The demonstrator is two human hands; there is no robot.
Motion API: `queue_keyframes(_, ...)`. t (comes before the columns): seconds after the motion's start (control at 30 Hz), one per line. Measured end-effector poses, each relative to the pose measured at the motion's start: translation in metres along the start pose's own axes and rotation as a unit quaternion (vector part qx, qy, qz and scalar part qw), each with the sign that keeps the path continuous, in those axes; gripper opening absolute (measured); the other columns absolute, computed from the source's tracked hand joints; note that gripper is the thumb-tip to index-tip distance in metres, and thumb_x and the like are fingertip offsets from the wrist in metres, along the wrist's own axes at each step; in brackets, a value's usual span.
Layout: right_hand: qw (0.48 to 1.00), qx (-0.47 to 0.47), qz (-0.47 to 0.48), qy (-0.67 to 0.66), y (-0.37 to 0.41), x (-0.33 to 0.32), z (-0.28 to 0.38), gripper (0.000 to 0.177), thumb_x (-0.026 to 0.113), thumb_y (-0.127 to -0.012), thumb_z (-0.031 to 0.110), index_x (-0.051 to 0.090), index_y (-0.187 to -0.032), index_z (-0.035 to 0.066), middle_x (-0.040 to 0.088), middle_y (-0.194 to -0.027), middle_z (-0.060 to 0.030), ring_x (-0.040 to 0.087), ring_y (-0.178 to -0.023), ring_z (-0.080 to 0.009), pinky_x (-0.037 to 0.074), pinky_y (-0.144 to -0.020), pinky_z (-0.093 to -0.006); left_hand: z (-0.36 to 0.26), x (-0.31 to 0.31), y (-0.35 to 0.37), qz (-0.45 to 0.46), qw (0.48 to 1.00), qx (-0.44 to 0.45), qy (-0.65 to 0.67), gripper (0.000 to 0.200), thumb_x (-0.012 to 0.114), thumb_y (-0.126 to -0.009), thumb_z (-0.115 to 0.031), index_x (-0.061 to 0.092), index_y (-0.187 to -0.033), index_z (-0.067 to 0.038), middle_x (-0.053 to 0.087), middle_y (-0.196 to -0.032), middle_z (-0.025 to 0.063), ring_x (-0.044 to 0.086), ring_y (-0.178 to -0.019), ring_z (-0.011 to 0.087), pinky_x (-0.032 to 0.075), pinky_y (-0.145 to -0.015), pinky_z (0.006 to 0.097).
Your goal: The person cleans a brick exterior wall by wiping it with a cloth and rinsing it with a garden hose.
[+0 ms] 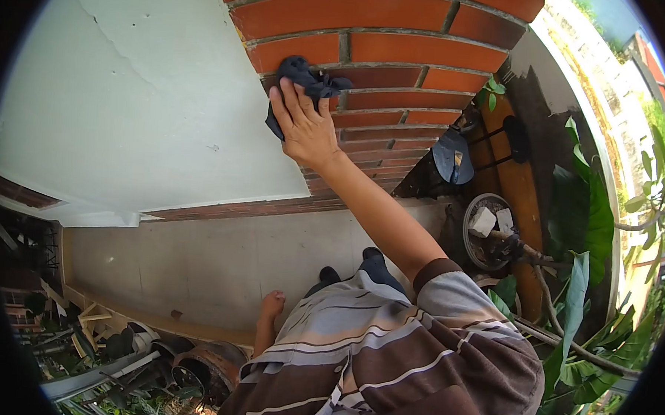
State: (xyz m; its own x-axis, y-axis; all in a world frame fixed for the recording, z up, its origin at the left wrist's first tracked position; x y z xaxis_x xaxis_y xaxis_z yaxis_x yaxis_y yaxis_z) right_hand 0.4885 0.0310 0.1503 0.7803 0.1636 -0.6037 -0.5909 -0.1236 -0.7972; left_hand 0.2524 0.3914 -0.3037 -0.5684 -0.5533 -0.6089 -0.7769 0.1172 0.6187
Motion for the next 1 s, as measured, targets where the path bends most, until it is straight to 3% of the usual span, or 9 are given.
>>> queue_keyframes(0.07, 0.992, -0.094, 0.044, 0.078, 0.013, 0.028, 0.018, 0.078, 0.060, -0.078, 0.016, 0.025, -0.146, 0.000, 0.016, -0.152, -0.0296, 0.006, -0.142, -0.0470, 0.002, -0.109, -0.0634, -0.007, -0.011, 0.002, -0.030, 0.998, 0.029, 0.043, 0.035, 0.056, -0.085, -0.029, 0.065, -0.109, -0.005, 0.069, -0.085, 0.0184, 0.067, -0.082, 0.0329, 0.052, -0.076, 0.0388)
queue_keyframes(0.17, 0.982, 0.094, 0.144, -0.078, 0.025, 0.010, -0.015, 0.077, 0.058, -0.082, 0.017, 0.021, -0.147, 0.000, 0.011, -0.153, -0.0303, 0.003, -0.143, -0.0460, 0.002, -0.108, -0.0640, -0.021, -0.028, 0.029, -0.044, 0.993, 0.004, 0.108, 0.033, 0.056, -0.086, -0.027, 0.065, -0.106, -0.003, 0.069, -0.084, 0.0171, 0.068, -0.082, 0.0307, 0.052, -0.075, 0.0388)
queue_keyframes(0.27, 0.961, 0.243, -0.128, 0.010, 0.043, -0.039, -0.090, 0.073, 0.053, -0.092, 0.026, 0.016, -0.149, -0.001, 0.001, -0.154, -0.0304, -0.005, -0.143, -0.0471, -0.002, -0.104, -0.0693, 0.013, -0.020, 0.054, -0.024, 0.994, -0.030, 0.099, 0.032, 0.056, -0.086, -0.027, 0.066, -0.104, -0.002, 0.069, -0.084, 0.0170, 0.068, -0.081, 0.0312, 0.052, -0.075, 0.0395)
queue_keyframes(0.43, 0.837, 0.474, -0.264, -0.071, 0.056, -0.102, -0.194, 0.070, 0.041, -0.099, 0.024, 0.001, -0.149, -0.002, -0.008, -0.154, -0.0288, -0.011, -0.142, -0.0452, -0.002, -0.109, -0.0620, 0.062, 0.005, 0.078, 0.017, 0.999, 0.047, 0.016, 0.033, 0.056, -0.086, -0.026, 0.066, -0.104, -0.001, 0.069, -0.087, 0.0186, 0.067, -0.082, 0.0335, 0.052, -0.074, 0.0406)
queue_keyframes(0.5, 0.867, 0.414, -0.272, -0.050, 0.055, -0.093, -0.183, 0.069, 0.041, -0.099, 0.022, 0.001, -0.149, -0.002, -0.008, -0.154, -0.0298, -0.011, -0.143, -0.0452, -0.003, -0.110, -0.0599, 0.050, -0.001, 0.077, -0.007, 0.999, 0.022, 0.042, 0.033, 0.056, -0.085, -0.025, 0.065, -0.104, 0.000, 0.068, -0.091, 0.0201, 0.066, -0.086, 0.0338, 0.052, -0.076, 0.0405)
queue_keyframes(0.57, 0.898, 0.354, -0.256, -0.055, 0.048, -0.077, -0.143, 0.069, 0.043, -0.097, 0.018, 0.001, -0.149, -0.003, -0.008, -0.153, -0.0324, -0.010, -0.142, -0.0464, -0.003, -0.112, -0.0568, 0.011, -0.019, 0.061, -0.025, 0.998, 0.057, 0.026, 0.031, 0.057, -0.085, -0.021, 0.065, -0.106, 0.000, 0.067, -0.098, 0.0205, 0.065, -0.090, 0.0344, 0.051, -0.078, 0.0402)
queue_keyframes(0.77, 0.968, 0.197, 0.143, -0.067, 0.126, 0.081, -0.003, 0.082, 0.059, -0.084, 0.026, 0.016, -0.146, -0.005, 0.003, -0.150, -0.0373, 0.001, -0.139, -0.0559, 0.010, -0.102, -0.0724, -0.226, -0.129, 0.005, -0.168, 0.953, 0.252, -0.013, 0.029, 0.059, -0.086, -0.008, 0.061, -0.114, -0.003, 0.061, -0.116, 0.0181, 0.059, -0.106, 0.0335, 0.048, -0.089, 0.0375)
queue_keyframes(0.87, 0.966, 0.213, 0.120, -0.089, 0.134, 0.071, -0.033, 0.082, 0.059, -0.083, 0.025, 0.016, -0.148, -0.003, 0.003, -0.151, -0.0351, 0.002, -0.139, -0.0550, 0.006, -0.104, -0.0707, -0.340, -0.188, 0.030, -0.254, 0.898, 0.360, 0.009, 0.027, 0.058, -0.087, -0.005, 0.061, -0.114, -0.001, 0.057, -0.124, 0.0186, 0.055, -0.114, 0.0334, 0.045, -0.095, 0.0395)
queue_keyframes(1.0, 0.926, 0.322, -0.189, -0.045, 0.124, -0.011, -0.144, 0.079, 0.055, -0.085, 0.024, 0.015, -0.149, 0.000, 0.001, -0.153, -0.0311, -0.001, -0.141, -0.0512, -0.002, -0.109, -0.0633, -0.397, -0.230, 0.062, -0.345, 0.830, 0.437, 0.006, 0.029, 0.058, -0.087, -0.002, 0.059, -0.115, 0.002, 0.052, -0.132, 0.0197, 0.049, -0.124, 0.0366, 0.040, -0.102, 0.0447)
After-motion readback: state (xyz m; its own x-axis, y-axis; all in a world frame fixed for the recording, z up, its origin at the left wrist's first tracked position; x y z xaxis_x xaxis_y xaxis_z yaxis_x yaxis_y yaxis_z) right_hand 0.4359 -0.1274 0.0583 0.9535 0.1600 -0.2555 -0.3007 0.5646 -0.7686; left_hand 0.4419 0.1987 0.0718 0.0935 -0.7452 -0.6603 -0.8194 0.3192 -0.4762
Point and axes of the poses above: each hand's wrist, its own y-axis away from the middle knuckle, its own x-axis out of the palm, z = x × y, the point moved 7 cm from there along -y, towards the middle knuckle
